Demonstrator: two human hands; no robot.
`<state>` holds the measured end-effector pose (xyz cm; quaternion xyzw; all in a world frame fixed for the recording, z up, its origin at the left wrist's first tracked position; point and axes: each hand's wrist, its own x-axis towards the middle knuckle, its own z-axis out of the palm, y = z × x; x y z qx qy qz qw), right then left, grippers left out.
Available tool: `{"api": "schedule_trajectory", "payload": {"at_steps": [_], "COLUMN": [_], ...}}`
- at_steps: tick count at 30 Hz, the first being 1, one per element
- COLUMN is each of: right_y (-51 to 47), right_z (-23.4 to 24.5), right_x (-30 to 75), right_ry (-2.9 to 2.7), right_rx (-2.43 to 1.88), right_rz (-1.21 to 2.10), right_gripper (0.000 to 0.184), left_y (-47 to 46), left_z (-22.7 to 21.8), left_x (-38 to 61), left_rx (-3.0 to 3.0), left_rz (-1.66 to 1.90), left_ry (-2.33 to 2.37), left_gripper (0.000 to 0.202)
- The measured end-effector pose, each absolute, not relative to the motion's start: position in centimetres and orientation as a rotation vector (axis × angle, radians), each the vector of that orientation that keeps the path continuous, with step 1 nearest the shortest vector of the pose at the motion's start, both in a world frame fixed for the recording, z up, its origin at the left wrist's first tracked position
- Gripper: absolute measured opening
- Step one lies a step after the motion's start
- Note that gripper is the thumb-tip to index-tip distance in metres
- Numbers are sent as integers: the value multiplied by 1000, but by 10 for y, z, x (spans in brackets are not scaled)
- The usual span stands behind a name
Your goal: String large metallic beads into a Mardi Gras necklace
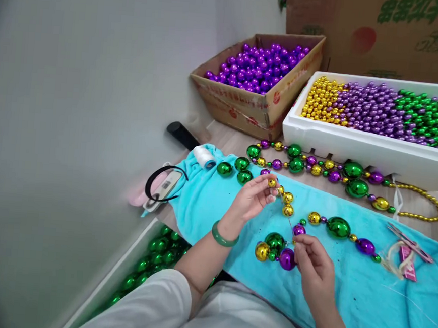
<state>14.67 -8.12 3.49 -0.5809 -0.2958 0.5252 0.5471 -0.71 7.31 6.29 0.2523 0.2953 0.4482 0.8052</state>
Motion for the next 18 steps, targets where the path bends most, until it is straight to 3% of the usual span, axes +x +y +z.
{"api": "schedule_trajectory", "payload": {"at_steps": [18], "right_y": [-92], "right_z": [37], "right_x": [142], "right_ry": [-968], "right_rx": [-1589], "right_rz": [1005], "right_gripper": [25], "left_y": [59], "left_z": [70], "left_x": [-21], "left_rx": [535], "left_rz": [1076], "left_ry": [631], "left_gripper": [20]}}
